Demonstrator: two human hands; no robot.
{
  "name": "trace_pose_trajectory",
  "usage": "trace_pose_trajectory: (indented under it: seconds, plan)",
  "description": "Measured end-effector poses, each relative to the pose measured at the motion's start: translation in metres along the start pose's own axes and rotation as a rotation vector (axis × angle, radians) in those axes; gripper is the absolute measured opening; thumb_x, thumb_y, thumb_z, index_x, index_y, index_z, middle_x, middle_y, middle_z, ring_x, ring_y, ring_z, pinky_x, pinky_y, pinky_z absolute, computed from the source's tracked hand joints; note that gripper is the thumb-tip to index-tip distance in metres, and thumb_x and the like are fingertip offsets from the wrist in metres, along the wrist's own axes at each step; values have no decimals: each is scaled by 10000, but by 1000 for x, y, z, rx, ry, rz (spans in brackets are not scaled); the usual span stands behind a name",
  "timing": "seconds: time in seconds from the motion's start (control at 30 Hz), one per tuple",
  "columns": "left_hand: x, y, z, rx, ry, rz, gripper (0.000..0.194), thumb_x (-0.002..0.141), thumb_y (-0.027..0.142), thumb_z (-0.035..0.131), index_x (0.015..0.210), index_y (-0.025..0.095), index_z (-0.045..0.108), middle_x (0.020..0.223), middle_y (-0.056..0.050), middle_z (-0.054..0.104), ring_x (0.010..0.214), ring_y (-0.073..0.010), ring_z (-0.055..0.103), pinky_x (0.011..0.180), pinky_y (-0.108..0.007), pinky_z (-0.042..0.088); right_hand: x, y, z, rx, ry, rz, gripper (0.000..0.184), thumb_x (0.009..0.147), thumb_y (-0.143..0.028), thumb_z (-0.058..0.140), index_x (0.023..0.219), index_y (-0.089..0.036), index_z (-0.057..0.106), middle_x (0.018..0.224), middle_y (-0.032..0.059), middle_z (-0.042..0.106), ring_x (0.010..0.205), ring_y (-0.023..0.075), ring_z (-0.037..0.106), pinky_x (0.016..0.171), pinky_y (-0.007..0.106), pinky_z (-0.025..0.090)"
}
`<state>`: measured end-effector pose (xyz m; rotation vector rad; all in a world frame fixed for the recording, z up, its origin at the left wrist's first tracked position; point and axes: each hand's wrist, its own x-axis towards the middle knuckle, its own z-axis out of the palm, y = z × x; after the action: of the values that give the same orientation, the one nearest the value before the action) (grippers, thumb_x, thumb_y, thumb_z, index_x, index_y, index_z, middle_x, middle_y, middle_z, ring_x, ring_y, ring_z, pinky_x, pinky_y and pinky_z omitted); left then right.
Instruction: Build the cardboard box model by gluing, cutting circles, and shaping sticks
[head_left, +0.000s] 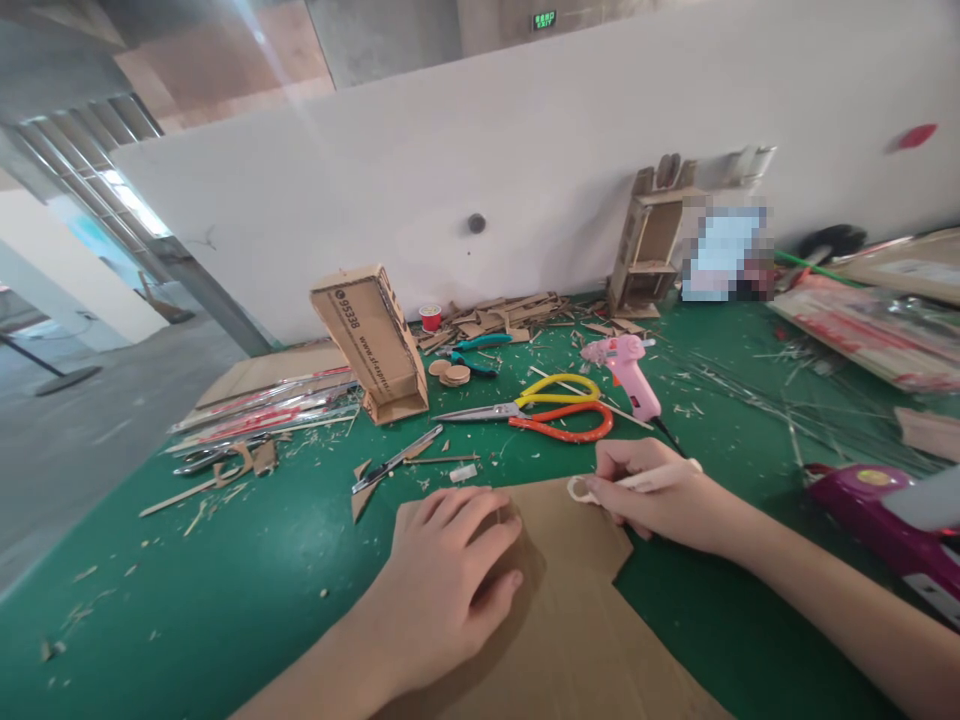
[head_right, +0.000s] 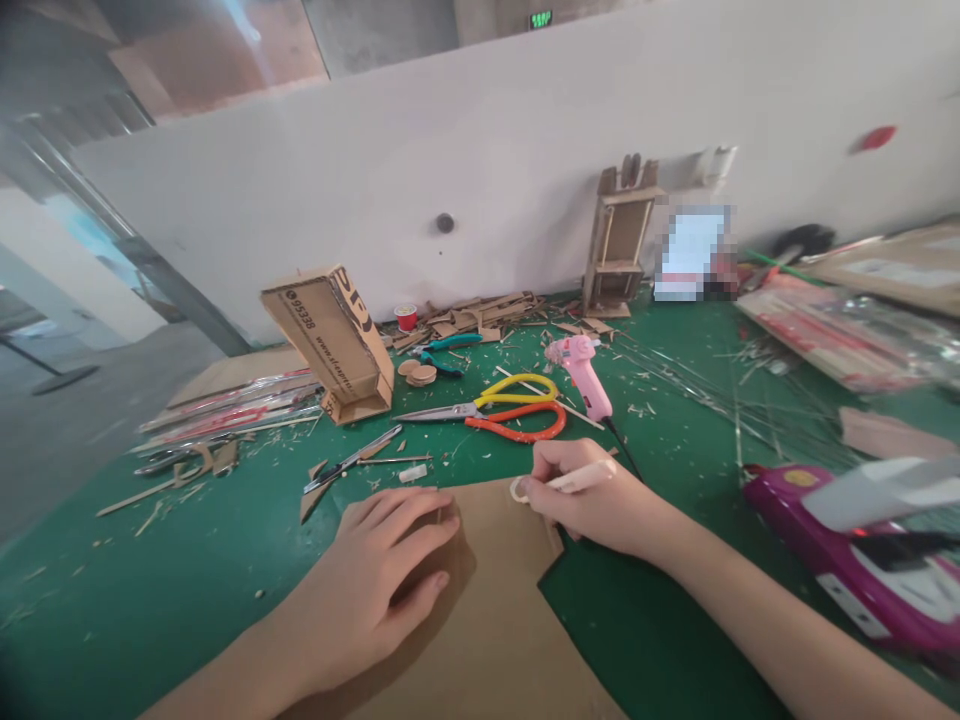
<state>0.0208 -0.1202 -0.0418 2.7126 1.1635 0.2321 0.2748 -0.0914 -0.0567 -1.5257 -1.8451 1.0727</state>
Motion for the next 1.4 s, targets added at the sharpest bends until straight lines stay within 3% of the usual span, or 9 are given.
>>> trace_pose_trajectory:
  seconds: [0.27, 0.7, 1.0, 1.2, 1.4]
  plan:
    - [1, 0, -2, 9, -3, 7, 315, 908, 306, 419, 1212, 302, 504, 1352, 10, 469, 1219, -235, 404, 988, -471, 367, -1, 5, -1, 9, 54, 31, 225, 805, -282, 501, 625, -212, 387, 515, -44, 585, 333, 67, 491, 316, 153, 333]
    - [1, 0, -2, -7, 13, 22, 309, 901, 286, 432, 1198, 280, 517, 1327, -12, 488, 1200, -237, 417, 984, -459, 368, 0, 3, 2, 19, 171, 108, 226, 816, -348, 476, 649, -218, 399, 527, -44, 565, 351, 88, 509, 284, 172, 382]
    - [2, 1, -2, -4, 26, 32, 304, 896, 275, 439, 1186, 263, 529, 1310, -32, 501, 1188, -244, 428, 981, -458, 372, 1, -1, 2, -18, 109, 47, 271, 845, -425, 475, 677, -213, 453, 452, -50, 509, 349, 76, 436, 334, 179, 344]
    - [2, 1, -1, 6, 23, 28, 299, 900, 277, 428, 1181, 265, 529, 1313, -30, 499, 1190, -247, 425, 983, -462, 366, 3, 3, 1, -61, 83, -104, 252, 841, -394, 506, 676, -203, 494, 580, -28, 550, 510, 96, 498, 471, 208, 370]
    - [4, 2, -1, 6, 21, 25, 306, 894, 275, 437, 1186, 263, 528, 1310, -38, 499, 1193, -249, 424, 987, -463, 365, 5, 6, 2, -120, 70, -125, 263, 833, -408, 502, 666, -206, 480, 601, -30, 538, 549, 105, 461, 490, 218, 330]
